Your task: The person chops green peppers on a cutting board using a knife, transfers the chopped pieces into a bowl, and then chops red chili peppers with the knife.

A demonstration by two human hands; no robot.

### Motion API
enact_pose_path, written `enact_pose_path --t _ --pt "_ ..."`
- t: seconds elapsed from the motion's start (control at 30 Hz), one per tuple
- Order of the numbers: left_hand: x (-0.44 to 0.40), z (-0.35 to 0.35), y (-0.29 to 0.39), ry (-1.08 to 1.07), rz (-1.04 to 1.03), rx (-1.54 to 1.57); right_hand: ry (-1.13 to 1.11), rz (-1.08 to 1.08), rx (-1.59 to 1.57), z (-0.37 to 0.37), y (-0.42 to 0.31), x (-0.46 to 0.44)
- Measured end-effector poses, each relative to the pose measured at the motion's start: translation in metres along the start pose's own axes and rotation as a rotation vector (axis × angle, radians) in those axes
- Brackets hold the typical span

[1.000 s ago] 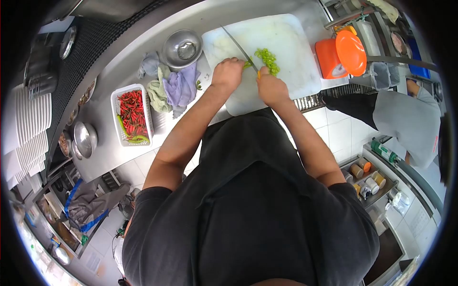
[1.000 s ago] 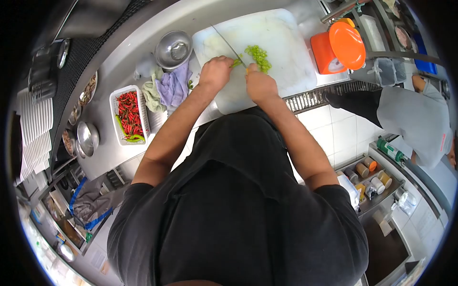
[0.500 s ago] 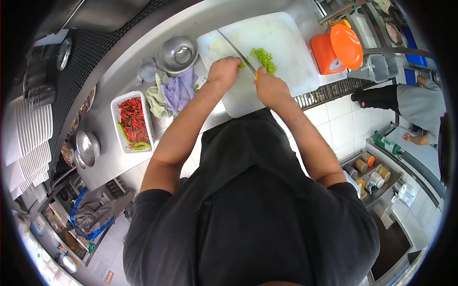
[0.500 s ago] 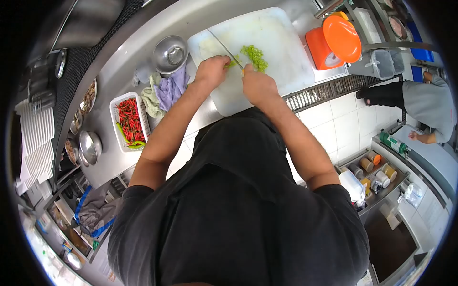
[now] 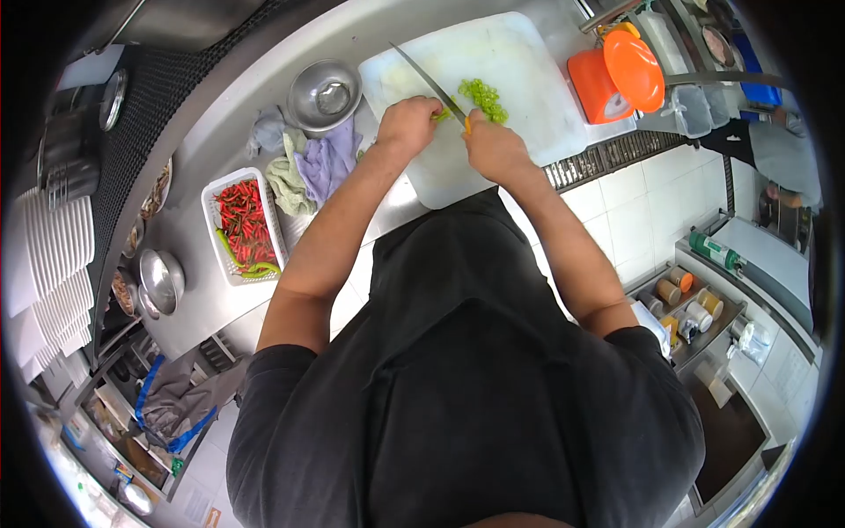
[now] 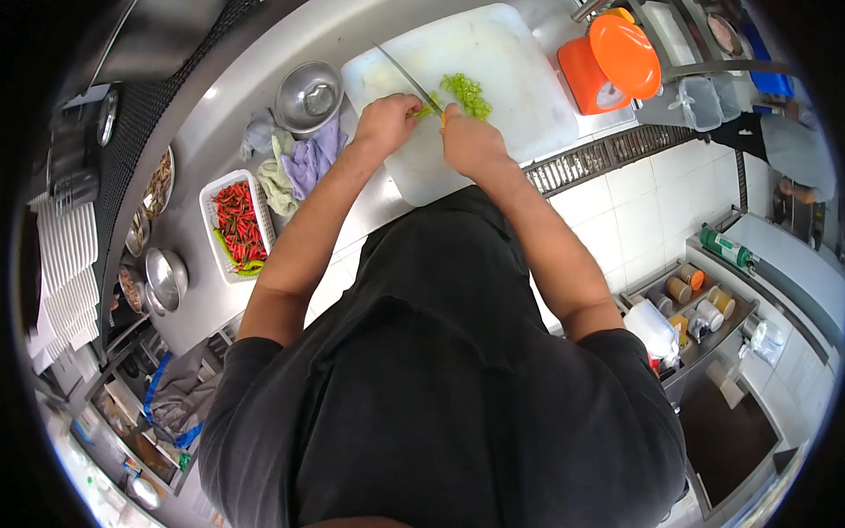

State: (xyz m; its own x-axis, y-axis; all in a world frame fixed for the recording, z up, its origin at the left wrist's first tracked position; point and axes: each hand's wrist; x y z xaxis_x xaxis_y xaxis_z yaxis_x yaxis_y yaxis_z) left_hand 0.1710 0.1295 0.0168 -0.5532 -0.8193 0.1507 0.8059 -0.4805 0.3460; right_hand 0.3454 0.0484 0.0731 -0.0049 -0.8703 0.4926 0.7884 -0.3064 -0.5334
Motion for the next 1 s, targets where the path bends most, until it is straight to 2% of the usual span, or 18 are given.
enact_pose_path --t 0.2,0.3,0.4,0.5,0.6,0.67,0.8,0.9,1.0 --pt "-0.009 0.009 0.002 -0.009 0.011 0.013 0.007 -0.029 0.022 -0.017 -0.002 -0.008" --pt "-0.006 0.009 -0.002 -0.007 -0.011 0.018 0.003 -0.017 -0.003 0.007 -0.015 0.010" --pt "-0.004 0.004 -0.001 -0.018 0.000 0.057 0.030 -0.023 -0.006 -0.022 -0.004 -0.005" --pt "-0.005 0.001 -0.008 0.021 -0.012 0.051 0.030 0.018 -0.018 -0.015 -0.002 -0.008" --pt "-0.009 -0.001 -0.009 0.055 -0.012 0.055 0.007 -0.046 -0.021 -0.003 -0.017 0.009" --pt "-0.006 -0.003 -0.009 0.056 -0.011 0.090 0.035 -0.033 -0.031 -0.024 -0.006 -0.002" --pt "0.001 -0.001 -0.009 0.047 -0.030 0.078 0.021 -0.003 -0.025 -0.002 -0.018 0.007" --pt "-0.002 -0.004 -0.010 0.062 -0.028 0.090 0.065 -0.021 -0.025 -0.030 -0.009 -0.005" --pt "-0.003 -0.003 -0.013 0.079 -0.036 0.109 0.048 0.025 -0.010 -0.021 -0.008 -0.007"
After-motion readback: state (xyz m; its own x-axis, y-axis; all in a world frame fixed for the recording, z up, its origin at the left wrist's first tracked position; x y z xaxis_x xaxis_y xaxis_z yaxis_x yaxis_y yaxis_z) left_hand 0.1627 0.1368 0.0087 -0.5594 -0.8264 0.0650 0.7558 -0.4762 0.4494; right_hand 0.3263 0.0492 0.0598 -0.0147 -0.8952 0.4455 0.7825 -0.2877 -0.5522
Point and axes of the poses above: each hand's wrist, its own x-axis away from the middle knuckle, its own z-axis out of the back of the hand, y = z × x, and after that the axes turned 11 degrees about -x, right-handed
